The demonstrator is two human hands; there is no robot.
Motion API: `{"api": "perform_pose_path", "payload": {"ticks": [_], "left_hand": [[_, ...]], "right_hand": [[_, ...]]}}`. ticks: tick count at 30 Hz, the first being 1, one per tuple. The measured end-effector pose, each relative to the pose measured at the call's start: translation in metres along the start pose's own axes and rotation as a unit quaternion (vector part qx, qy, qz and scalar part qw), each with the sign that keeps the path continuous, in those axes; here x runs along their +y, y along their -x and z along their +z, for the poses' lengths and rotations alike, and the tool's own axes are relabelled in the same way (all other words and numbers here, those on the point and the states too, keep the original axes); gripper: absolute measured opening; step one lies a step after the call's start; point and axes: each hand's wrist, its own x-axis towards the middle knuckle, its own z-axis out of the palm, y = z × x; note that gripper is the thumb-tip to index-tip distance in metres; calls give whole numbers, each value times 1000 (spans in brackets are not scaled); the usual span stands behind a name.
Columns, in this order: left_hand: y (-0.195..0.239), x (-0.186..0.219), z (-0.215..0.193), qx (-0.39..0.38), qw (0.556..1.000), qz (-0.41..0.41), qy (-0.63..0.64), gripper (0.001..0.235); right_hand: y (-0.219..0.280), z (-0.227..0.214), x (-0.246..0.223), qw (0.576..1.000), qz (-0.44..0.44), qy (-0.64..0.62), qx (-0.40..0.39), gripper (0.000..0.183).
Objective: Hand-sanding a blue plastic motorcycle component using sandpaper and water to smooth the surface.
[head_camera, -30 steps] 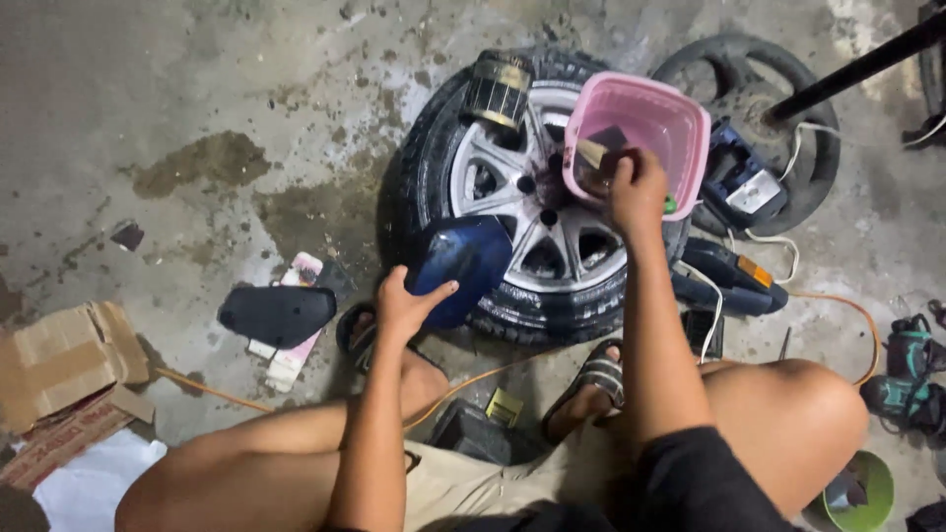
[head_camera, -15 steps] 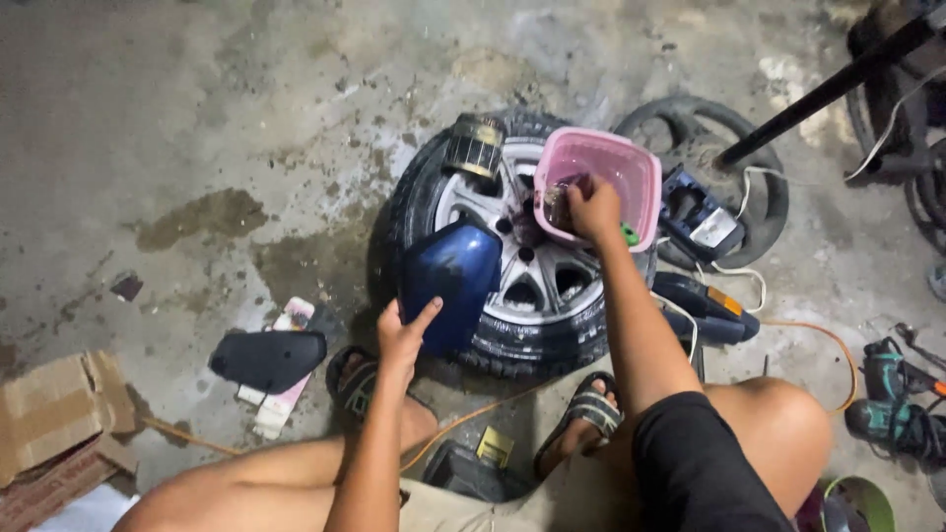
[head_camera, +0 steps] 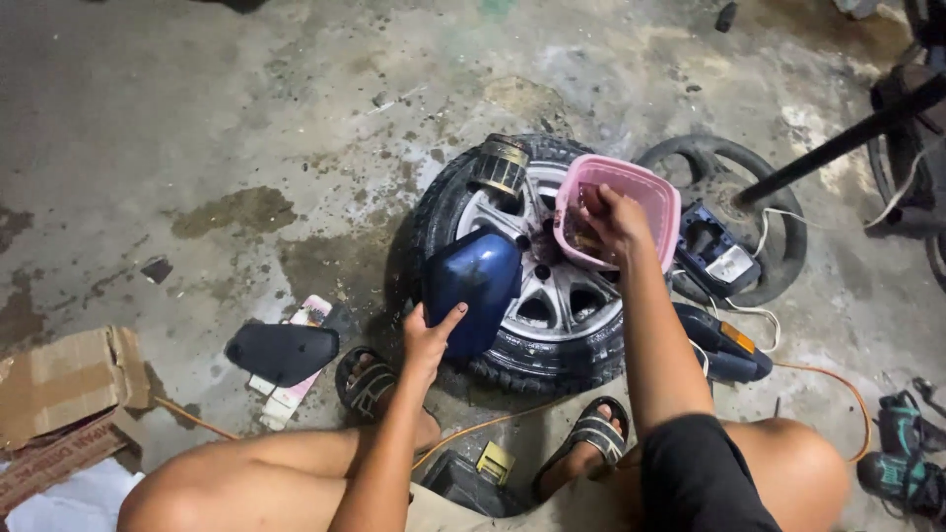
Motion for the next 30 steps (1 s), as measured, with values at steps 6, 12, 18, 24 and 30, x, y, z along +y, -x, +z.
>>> {"api": "perform_pose_path", "payload": {"ticks": [6, 12, 18, 24, 30], "left_hand": [[-18, -40, 1, 21, 999, -28, -32, 40], [-24, -78, 5, 40, 997, -44, -58, 52], [-20, -89, 7, 102, 963, 58, -243, 78], [-1, -38, -4, -58, 952, 78, -289, 99], [-12, -62, -1, -78, 947, 2, -312, 136]], "right_hand": [[98, 25, 29, 906, -218, 276, -236, 19], [113, 31, 145, 729, -365, 540, -208, 33], [121, 4, 201, 657, -413, 612, -156, 56], [133, 6, 193, 641, -359, 655, -175, 60], [129, -8, 216, 609, -356, 687, -174, 60]]}}
